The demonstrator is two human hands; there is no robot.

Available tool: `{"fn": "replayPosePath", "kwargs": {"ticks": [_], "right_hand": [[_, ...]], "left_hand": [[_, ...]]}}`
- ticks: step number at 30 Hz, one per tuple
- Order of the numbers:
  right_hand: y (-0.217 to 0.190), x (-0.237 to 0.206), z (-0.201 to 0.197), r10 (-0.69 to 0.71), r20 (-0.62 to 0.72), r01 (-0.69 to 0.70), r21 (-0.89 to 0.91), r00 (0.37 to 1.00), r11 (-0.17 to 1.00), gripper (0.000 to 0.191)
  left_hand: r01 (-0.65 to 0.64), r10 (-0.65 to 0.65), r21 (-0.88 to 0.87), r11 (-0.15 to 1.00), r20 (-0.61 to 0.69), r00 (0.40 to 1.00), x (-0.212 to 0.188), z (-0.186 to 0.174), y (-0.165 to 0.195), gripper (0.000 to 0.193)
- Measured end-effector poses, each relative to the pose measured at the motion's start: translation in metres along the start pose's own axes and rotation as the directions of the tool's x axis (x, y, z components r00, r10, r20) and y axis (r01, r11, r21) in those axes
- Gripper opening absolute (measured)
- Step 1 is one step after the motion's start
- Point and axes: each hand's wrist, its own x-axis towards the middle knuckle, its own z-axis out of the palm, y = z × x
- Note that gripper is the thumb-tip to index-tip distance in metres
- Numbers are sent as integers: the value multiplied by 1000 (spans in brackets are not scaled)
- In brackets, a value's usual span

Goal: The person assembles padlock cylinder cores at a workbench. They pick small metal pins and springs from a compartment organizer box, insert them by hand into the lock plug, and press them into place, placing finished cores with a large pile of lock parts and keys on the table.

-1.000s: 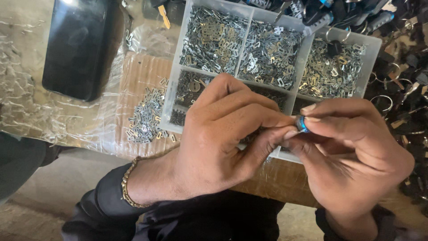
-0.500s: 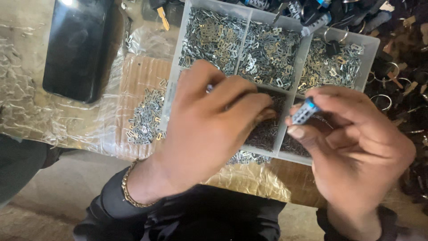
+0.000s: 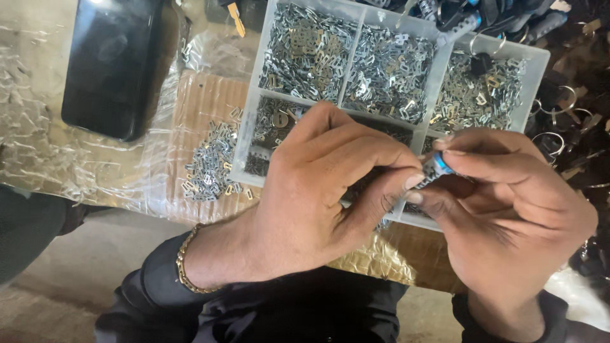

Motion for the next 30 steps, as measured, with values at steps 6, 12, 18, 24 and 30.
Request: {"fn": "replayPosePath", "kwargs": {"ticks": [6,12,18,24,30], "right_hand": [[2,-1,-1,5,-5,-5,-82,1000,997,29],[4,7,0,-93,19,95,-136,995,986,27],[-5,9,6,22,-44,-21,26,999,999,37],[-6,8,6,60,-53,-55,97,997,994,39],[0,7,-1,0,-11,0,-37,1000,999,39]], "left_hand": [[-58,59,90,994,-4,998,0,4,-3,16],[-22,22,-3,1000,-7,1000,4,1,-7,17],[-42,-23,529,847,116,993,9,2,-4,18],[-44,39,237,970,23,999,5,0,-4,15],[43,-35,149,988,-60,998,5,-3,2,16]]}}
